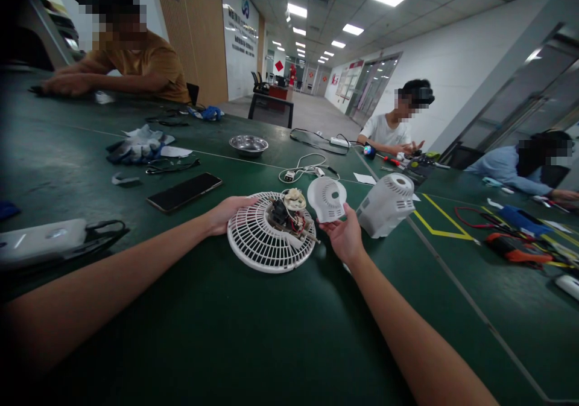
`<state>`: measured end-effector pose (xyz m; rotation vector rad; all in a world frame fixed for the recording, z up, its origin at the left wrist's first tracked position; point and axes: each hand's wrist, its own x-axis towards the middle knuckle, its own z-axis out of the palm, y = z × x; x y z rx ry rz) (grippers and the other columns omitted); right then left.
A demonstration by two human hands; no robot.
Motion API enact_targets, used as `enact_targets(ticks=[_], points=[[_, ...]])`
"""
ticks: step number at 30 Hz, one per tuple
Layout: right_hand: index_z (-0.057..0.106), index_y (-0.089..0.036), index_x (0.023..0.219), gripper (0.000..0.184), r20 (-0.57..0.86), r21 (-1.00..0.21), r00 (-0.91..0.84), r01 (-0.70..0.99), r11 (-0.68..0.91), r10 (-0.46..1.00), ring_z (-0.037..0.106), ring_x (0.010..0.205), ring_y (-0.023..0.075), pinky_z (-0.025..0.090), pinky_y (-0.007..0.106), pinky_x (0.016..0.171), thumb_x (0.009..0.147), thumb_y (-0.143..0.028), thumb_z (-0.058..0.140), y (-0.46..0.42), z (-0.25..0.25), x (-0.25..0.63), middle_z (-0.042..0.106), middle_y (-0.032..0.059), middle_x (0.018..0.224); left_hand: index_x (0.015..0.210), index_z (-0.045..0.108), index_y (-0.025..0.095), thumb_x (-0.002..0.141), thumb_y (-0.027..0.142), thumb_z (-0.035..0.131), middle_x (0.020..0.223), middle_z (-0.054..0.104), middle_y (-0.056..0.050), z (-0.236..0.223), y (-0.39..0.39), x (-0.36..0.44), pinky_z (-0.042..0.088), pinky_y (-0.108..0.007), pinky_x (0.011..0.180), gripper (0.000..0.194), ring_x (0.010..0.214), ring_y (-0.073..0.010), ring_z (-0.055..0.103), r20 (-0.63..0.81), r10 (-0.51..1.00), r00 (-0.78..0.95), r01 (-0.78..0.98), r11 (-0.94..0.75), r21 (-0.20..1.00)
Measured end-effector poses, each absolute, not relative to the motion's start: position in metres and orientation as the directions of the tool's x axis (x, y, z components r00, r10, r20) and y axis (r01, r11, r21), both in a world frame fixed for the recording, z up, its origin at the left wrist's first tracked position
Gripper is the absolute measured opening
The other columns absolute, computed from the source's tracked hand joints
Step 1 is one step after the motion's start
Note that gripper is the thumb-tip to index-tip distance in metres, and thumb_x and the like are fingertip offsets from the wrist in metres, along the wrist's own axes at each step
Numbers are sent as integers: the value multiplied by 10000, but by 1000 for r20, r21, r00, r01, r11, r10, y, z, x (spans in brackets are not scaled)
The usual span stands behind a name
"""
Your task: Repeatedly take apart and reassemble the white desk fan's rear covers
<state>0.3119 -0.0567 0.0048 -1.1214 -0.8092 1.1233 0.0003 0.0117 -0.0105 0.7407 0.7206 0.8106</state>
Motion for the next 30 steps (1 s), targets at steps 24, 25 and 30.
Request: enact_targets(ticks=[24,25,30], points=[[340,-334,1576,831,548,-571,-253,583,578,797,576,1312,366,523,589,1061,849,-483,713,-102,23,279,499,98,1562,1276,671,163,752,587,815,1228,679,-167,38,-27,8,460,-479,971,690,1097,-363,621,417,635,650,319,-726,609],[334,-324,1582,830,553,-551,-273,588,592,787,558,1337,375,494,598,1091,856,-499,696,-103,25,279,488,98,1575,1240,687,165,738,591,824,1206,677,-162,39,-27,8,466,-466,952,672,1074,-354,625,402,620,674,306,-729,612],[371,-267,1563,842,519,-491,-308,657,573,798,590,1313,378,469,573,1114,840,-526,715,-106,30,278,549,121,1525,1182,716,193,697,563,857,1202,682,-141,42,-28,8,444,-446,959,625,1077,-346,614,377,614,693,283,-713,642]])
